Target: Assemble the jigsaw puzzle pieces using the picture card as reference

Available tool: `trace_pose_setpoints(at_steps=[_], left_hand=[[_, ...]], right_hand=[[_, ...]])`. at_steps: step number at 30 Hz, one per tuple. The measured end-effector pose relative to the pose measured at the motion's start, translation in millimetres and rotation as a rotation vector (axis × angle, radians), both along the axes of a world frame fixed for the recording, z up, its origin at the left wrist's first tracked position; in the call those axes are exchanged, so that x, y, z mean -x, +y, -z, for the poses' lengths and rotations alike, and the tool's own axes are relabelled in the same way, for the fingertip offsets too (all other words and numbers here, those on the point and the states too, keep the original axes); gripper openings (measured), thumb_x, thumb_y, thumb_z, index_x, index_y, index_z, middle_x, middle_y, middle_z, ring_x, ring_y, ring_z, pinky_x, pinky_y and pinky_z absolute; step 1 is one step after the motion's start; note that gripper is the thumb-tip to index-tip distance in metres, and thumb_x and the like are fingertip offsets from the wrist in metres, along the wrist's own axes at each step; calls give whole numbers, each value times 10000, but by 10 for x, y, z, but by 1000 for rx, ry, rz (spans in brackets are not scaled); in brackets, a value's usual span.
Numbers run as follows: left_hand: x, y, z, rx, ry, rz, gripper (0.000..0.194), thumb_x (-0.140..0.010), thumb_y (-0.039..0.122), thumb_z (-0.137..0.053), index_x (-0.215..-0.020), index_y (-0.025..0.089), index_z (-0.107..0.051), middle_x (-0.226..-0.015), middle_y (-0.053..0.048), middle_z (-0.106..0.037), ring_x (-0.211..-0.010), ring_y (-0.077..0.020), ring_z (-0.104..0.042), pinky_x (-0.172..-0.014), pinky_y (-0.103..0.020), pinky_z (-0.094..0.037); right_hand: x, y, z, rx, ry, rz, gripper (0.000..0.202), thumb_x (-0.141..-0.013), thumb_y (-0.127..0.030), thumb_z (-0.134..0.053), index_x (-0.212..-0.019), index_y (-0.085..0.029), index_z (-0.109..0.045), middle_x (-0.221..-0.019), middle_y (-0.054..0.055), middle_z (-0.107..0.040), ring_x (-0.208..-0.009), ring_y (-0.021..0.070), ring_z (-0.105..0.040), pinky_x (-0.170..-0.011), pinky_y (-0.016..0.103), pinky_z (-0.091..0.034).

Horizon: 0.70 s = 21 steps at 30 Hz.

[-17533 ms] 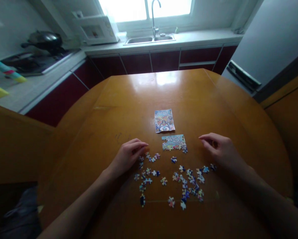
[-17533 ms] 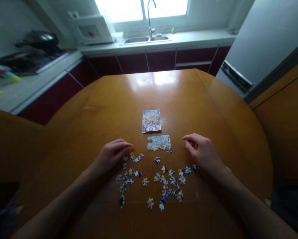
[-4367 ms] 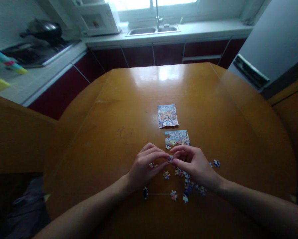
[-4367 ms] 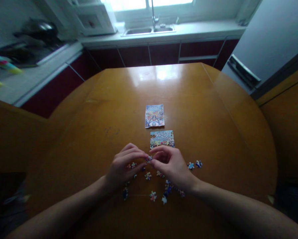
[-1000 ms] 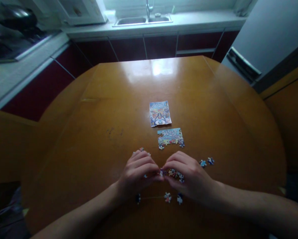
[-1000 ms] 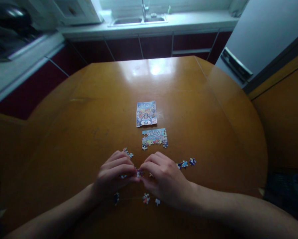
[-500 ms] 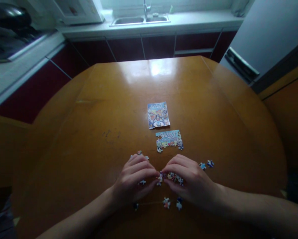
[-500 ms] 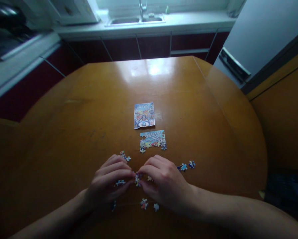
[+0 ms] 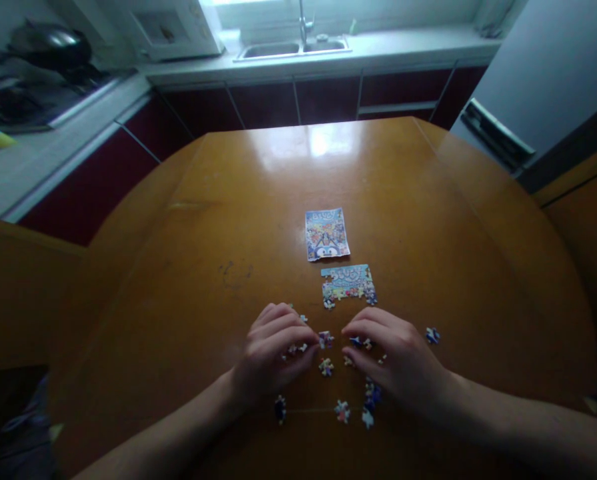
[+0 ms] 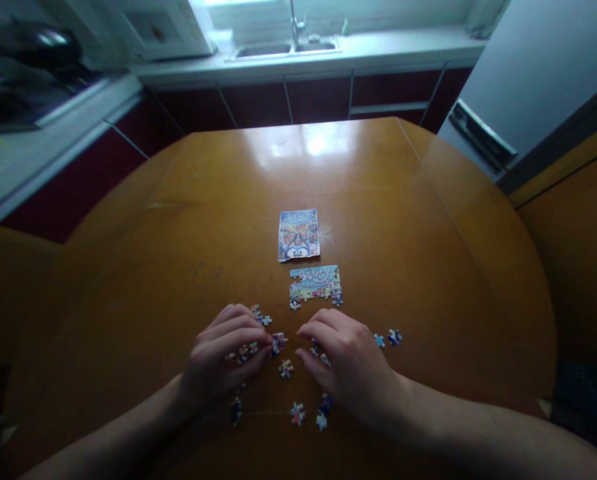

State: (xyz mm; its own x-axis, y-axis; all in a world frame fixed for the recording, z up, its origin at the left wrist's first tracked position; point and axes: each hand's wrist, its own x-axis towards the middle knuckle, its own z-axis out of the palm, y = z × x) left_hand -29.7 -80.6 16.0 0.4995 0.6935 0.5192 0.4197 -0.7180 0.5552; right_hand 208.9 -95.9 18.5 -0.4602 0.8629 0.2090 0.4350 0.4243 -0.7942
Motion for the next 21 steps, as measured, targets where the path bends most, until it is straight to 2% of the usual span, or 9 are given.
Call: trace_pose_setpoints(at_steps=[10,16,21], left_hand=[[250,298,13,28,-30,-193,87,-804,102,-719,-818,181,-686,-759,-9,-675,-703,-146,-579,-682,-302,-468],[311,375,73,86,-20,-248,60,-830,130,-715,-795,169,-688,-744,-7,-666,-699,-132,-575,-672,-274,-461],[325,407,102,172,-4,-294,57,-847,173,-704,-790,173,-695,-653,14,-591,-621,-116,-506,-600,-251,-407]], right_hand=[[-20,36,5,32,5,-21,114,-875,-112,-604,-945,-184,-659,-907,59,-672,-814,176,-621,-705,324,-520],[-36,70,11,28,8,-11,90,-887,-124,-603,-932,-178,-659,-887,57,-667,-801,171,-621,-691,317,-510],[-53,80,16,43,3,-11,115,-887,-109,-594,-951,-171,-666,-902,58,-669,-822,171,-626,-714,321,-512]])
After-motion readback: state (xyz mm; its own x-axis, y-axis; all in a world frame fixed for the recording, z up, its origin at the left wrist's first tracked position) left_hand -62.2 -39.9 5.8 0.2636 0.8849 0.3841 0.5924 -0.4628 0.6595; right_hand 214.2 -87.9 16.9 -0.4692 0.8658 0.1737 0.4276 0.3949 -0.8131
